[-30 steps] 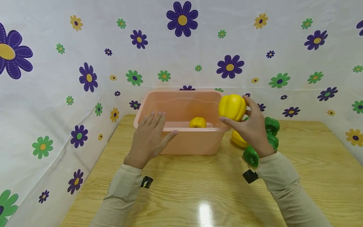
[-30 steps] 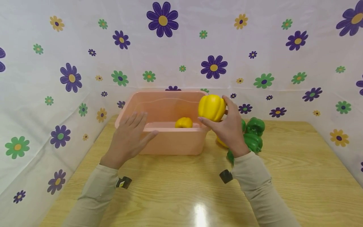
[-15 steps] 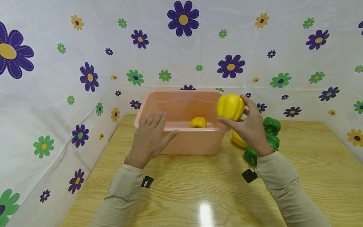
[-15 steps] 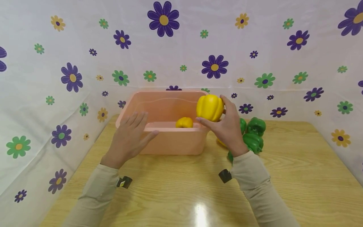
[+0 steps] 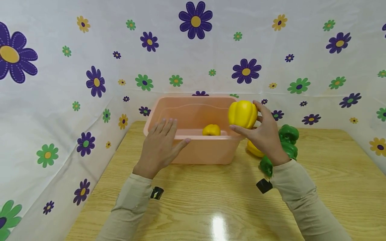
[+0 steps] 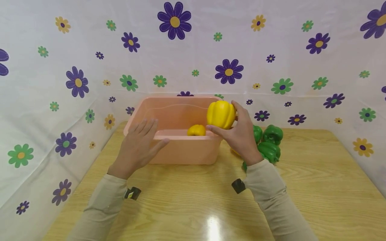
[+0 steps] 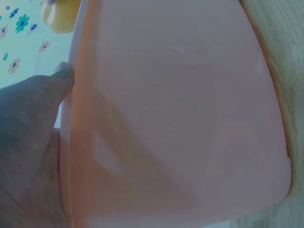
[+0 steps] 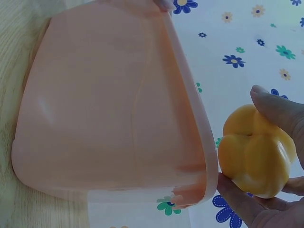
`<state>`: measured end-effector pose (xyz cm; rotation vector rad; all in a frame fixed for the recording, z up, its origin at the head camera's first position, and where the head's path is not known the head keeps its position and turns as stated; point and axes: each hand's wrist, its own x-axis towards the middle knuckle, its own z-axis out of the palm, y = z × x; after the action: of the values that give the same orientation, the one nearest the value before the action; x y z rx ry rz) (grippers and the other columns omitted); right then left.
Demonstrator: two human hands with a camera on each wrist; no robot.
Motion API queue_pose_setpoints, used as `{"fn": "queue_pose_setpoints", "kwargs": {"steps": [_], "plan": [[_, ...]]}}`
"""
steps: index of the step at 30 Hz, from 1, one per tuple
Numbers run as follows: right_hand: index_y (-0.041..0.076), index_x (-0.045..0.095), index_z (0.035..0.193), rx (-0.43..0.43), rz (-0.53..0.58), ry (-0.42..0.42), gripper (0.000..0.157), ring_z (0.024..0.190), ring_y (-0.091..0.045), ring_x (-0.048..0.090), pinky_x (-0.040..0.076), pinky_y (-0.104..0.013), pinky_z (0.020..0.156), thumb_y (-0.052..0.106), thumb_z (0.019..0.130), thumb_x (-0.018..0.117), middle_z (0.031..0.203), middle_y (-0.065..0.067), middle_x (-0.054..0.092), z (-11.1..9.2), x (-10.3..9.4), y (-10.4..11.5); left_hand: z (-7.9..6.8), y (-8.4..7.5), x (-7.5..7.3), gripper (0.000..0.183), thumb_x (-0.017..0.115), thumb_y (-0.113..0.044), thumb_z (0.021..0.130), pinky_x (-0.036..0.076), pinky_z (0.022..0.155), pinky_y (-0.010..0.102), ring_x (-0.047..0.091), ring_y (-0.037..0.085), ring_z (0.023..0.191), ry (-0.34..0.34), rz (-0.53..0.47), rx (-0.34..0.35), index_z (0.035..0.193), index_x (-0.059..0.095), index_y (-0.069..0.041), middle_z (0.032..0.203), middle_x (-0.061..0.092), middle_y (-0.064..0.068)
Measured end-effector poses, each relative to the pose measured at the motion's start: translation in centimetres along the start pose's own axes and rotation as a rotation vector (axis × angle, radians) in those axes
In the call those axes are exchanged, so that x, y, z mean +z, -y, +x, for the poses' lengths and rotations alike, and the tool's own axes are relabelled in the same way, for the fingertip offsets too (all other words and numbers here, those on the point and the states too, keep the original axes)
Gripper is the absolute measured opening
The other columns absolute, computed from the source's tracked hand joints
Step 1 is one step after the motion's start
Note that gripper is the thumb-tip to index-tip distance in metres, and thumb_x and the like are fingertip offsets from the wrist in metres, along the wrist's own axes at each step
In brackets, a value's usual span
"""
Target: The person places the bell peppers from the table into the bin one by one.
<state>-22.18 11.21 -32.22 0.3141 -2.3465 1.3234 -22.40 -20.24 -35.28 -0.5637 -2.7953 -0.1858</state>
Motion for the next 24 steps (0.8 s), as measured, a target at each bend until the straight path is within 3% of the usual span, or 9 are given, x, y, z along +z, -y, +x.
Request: {"fn": "queue_pose_setpoints", "kwargs": {"steps": [24], "plan": [[-0.002, 0.033, 0.154, 0.022, 0.014, 0.048, 0.093, 0.129, -0.044, 0.051, 0.055, -0.054, 0.095, 0.023, 0.083, 0.087, 0.156, -0.021, 0.037, 0.21, 0.07, 0.15, 0.02, 0.00, -0.07, 0.087, 0.040, -0.065, 0.102, 0.010, 0.125, 0.047, 0.020, 0.035, 0.153, 0.000, -0.004, -0.004, 0.158, 0.028, 0.000, 0.162, 0.029, 0.017]]}}
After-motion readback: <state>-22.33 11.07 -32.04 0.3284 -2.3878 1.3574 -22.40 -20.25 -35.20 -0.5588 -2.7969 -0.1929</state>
